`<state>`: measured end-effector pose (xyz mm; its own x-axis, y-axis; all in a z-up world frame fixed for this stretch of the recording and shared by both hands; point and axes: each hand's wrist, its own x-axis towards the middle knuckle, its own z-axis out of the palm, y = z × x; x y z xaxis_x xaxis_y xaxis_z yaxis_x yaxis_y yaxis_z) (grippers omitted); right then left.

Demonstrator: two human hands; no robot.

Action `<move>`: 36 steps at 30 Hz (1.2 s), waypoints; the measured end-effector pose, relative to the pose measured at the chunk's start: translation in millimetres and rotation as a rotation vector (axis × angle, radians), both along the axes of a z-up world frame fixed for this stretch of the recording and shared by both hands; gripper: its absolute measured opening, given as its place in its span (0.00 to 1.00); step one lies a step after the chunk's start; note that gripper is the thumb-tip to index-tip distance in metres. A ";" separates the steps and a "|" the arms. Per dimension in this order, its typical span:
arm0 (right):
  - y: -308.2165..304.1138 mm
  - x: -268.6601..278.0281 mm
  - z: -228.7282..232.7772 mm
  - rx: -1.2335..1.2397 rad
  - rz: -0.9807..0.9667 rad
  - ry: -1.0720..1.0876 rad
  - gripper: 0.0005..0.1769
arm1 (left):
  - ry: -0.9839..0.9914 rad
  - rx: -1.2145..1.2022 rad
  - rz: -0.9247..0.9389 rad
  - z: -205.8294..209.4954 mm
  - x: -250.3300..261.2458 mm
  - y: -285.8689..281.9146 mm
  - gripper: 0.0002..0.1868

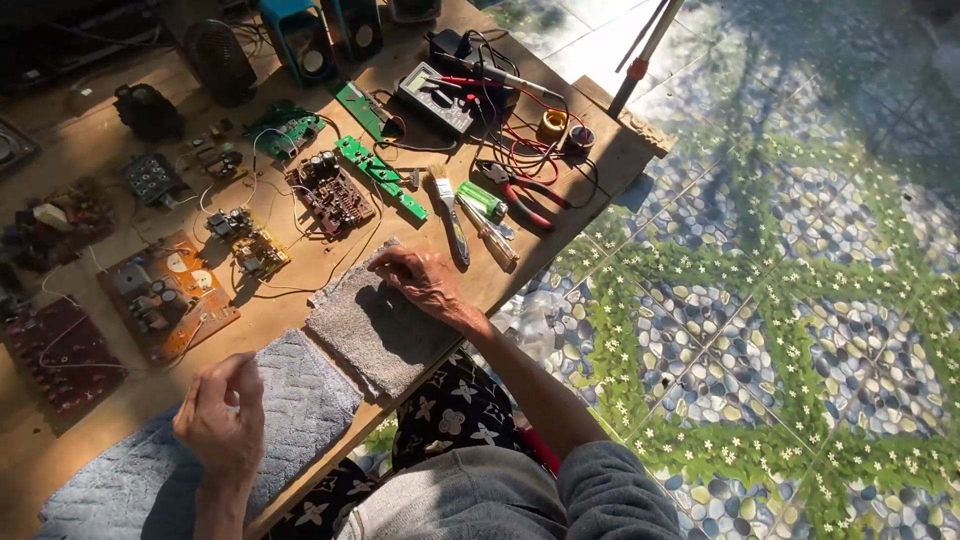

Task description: The person works at a wooden table cluttered with electronic components, using a multimeter to test circuit boards. They handle wires and probes, connecting them to various points on the boards while occasionally adjusting their position.

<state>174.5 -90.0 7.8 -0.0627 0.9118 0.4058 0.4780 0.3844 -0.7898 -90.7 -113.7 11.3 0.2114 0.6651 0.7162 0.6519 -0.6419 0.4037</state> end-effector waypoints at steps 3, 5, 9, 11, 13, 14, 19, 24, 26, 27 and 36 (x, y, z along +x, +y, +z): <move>-3.1 1.6 1.3 -0.024 0.009 0.028 0.05 | 0.019 -0.024 0.057 -5.6 -13.2 -10.4 0.09; -4.0 3.2 -1.6 -0.041 -0.013 0.023 0.06 | 0.044 -0.025 0.080 -15.0 -20.1 -12.9 0.10; -3.8 4.3 0.0 -0.022 -0.015 0.039 0.06 | 0.054 -0.061 0.168 -17.3 -19.7 -18.5 0.13; -4.9 4.7 0.0 -0.019 -0.013 0.024 0.06 | 0.112 -0.226 0.247 -11.0 -17.2 -22.1 0.13; -3.4 4.5 -2.7 -0.029 0.001 0.016 0.07 | 0.174 -0.406 0.335 -9.3 -17.5 -21.8 0.14; -1.4 5.4 -4.9 -0.004 -0.005 0.025 0.06 | 0.164 -0.445 0.323 -10.4 -17.5 -18.4 0.16; 1.4 1.7 -13.7 -0.129 -0.053 -0.006 0.06 | 0.159 -0.471 0.354 -18.4 -21.5 -20.2 0.15; -6.1 0.3 -7.9 -0.058 0.091 0.379 0.10 | 0.140 -0.348 0.324 -43.2 -30.9 -10.6 0.14; -5.2 2.5 -3.7 -0.038 0.073 0.303 0.08 | 0.131 -0.369 0.341 -30.6 -24.6 -12.0 0.14; -7.2 1.5 -4.5 -0.030 0.048 0.238 0.06 | 0.134 -0.403 0.354 -25.6 -23.7 -15.8 0.15; -6.5 1.2 -7.1 0.047 0.076 0.211 0.04 | -0.055 -0.089 0.311 -28.7 -15.9 -16.2 0.12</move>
<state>175.7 -96.4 0.7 -0.0393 0.8876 0.4589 0.2723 0.4514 -0.8498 -106.6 -129.9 -17.4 -0.0498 0.7522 0.6570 0.7868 -0.3756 0.4897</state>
